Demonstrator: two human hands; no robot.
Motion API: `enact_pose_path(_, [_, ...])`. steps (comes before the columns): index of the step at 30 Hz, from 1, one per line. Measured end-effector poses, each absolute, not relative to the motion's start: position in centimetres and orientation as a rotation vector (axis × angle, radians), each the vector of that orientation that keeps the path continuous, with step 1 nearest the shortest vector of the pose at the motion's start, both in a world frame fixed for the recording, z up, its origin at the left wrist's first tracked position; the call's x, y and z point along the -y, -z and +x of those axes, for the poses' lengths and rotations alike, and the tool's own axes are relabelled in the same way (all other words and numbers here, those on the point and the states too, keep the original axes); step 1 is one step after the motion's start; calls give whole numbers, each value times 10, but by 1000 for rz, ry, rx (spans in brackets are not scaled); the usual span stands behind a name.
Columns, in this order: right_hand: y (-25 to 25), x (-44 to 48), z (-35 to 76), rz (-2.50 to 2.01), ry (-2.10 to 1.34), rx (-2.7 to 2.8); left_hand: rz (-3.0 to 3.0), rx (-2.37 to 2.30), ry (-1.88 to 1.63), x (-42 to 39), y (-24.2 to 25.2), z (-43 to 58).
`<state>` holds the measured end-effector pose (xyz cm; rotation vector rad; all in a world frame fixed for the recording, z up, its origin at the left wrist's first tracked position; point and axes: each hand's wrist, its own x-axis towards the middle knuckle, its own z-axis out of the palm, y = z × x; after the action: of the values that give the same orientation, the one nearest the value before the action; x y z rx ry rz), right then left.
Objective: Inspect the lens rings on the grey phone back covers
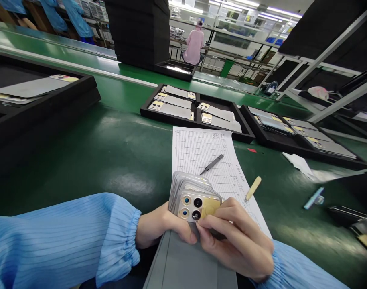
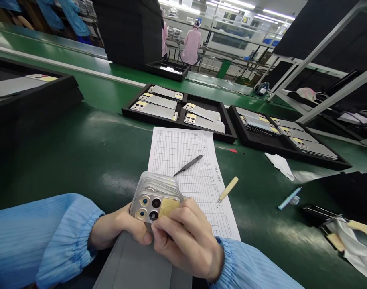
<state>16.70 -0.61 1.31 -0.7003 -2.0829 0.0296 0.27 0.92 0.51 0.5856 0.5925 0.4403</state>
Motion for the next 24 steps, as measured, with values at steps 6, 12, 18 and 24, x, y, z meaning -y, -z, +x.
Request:
enact_pose_path(6, [-13,4,165,-707,-74,2062,564,-592,-407,-8,0,1])
enact_pose_path(12, [-13,6,166,-707,-94,2054,574,-590,-408,-8,-3,3])
enact_pose_path(18, [-12,6,167,-718,-86,2045,575,-602,-411,-9,-3,3])
enact_pose_path(24, [-9,7,166,-711,-85,2037,569,-595,-413,-8,-2,2])
